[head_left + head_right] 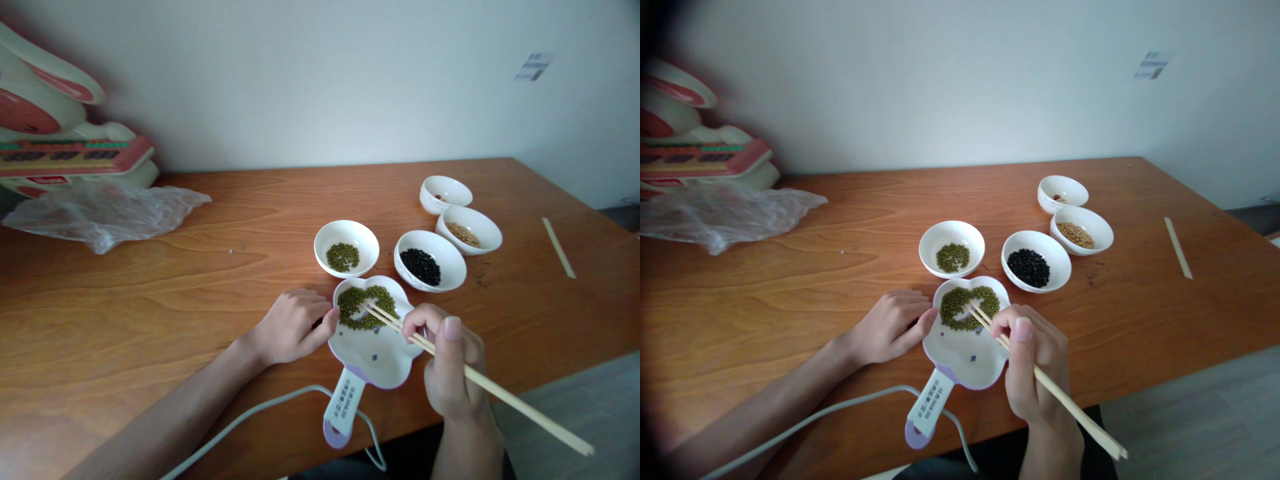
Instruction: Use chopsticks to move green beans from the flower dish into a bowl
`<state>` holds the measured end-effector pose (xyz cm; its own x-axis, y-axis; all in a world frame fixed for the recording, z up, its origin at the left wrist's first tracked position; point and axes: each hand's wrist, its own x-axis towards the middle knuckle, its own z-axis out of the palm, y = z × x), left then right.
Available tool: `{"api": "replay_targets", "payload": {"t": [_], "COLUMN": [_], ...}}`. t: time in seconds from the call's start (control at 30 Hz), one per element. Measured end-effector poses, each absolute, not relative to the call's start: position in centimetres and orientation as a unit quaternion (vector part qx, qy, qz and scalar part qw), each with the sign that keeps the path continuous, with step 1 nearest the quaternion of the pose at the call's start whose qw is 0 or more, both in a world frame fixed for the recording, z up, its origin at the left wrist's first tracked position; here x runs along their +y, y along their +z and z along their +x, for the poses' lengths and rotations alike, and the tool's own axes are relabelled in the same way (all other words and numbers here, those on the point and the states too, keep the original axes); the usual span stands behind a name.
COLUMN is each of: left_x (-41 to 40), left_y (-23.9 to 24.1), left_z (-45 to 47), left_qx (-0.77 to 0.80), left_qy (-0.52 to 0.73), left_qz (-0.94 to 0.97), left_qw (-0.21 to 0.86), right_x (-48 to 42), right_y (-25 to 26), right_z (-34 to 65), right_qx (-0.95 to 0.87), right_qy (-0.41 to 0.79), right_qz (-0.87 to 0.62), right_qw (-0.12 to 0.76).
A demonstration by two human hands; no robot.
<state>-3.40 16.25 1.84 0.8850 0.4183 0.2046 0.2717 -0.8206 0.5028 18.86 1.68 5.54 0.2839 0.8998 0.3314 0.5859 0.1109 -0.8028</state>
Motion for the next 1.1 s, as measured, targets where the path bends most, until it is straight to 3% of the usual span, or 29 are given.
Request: {"api": "replay_targets", "payload": {"t": [0.5,0.97,1.1], "left_x": [16.3,16.3,16.3], "left_y": [1.8,2.1,1.9], "left_z": [-3.4,-3.3,-3.3], "left_qx": [0.184,0.183,0.181], "left_qy": [0.156,0.16,0.16], "left_qz": [0.942,0.94,0.94], "left_qw": [0.234,0.24,0.24], "right_x": [1.9,3.3,5.7], "right_y": [5.5,7.5,8.1], "right_z": [18.7,18.5,18.2], "right_qx": [-0.579,-0.508,-0.499], "right_qy": [0.143,0.056,0.075], "right_qz": [-0.637,-0.585,-0.596], "right_qw": [0.488,0.629,0.624]}}
